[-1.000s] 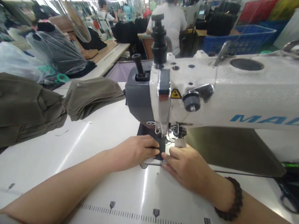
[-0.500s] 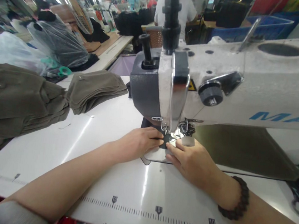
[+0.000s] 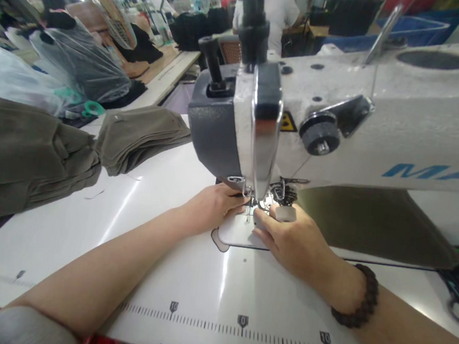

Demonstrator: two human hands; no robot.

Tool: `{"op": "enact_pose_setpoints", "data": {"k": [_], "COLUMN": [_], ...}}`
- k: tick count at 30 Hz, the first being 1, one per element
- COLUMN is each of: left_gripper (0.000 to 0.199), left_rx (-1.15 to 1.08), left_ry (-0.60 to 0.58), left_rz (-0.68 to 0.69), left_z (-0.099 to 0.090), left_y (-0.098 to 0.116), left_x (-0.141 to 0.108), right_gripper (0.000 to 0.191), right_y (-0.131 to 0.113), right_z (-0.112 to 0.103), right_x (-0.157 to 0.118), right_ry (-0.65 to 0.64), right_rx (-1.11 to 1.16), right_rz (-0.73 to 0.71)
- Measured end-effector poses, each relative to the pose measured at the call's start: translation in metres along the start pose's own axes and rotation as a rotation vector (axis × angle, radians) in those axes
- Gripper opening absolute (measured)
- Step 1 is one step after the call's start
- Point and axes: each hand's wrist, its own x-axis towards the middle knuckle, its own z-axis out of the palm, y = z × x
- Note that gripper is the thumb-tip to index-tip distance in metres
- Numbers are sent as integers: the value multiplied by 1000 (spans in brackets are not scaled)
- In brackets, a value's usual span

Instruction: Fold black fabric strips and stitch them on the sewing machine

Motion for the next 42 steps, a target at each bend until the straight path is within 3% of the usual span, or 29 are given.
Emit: {"op": "enact_pose_setpoints", "data": {"k": [13, 21, 26, 30, 34, 42], "left_gripper": [19, 25, 27, 26, 28, 24], "left_rx": [14, 108, 102, 34, -4, -43], "left_ry": [16, -133, -251, -225, -271, -304], "left_rz": [12, -80, -40, 35, 109, 143], "left_z": [-1, -18, -24, -23, -23, -28], "left_y": [-3, 14, 26, 29, 31, 38], "left_x": [1, -6, -10, -14, -16, -17], "right_gripper": [32, 31, 36, 32, 27, 22], "right_y": [-1, 1, 4, 4, 1, -9], "right_z": [-1, 1, 5, 3, -3, -12], "right_x": [0, -2, -4, -5, -6, -7], "right_ry": [16, 23, 31, 27, 29, 66], "right_rx": [0, 22, 59, 84, 109, 130], "right_rz": [17, 20, 0, -51, -157, -316]}}
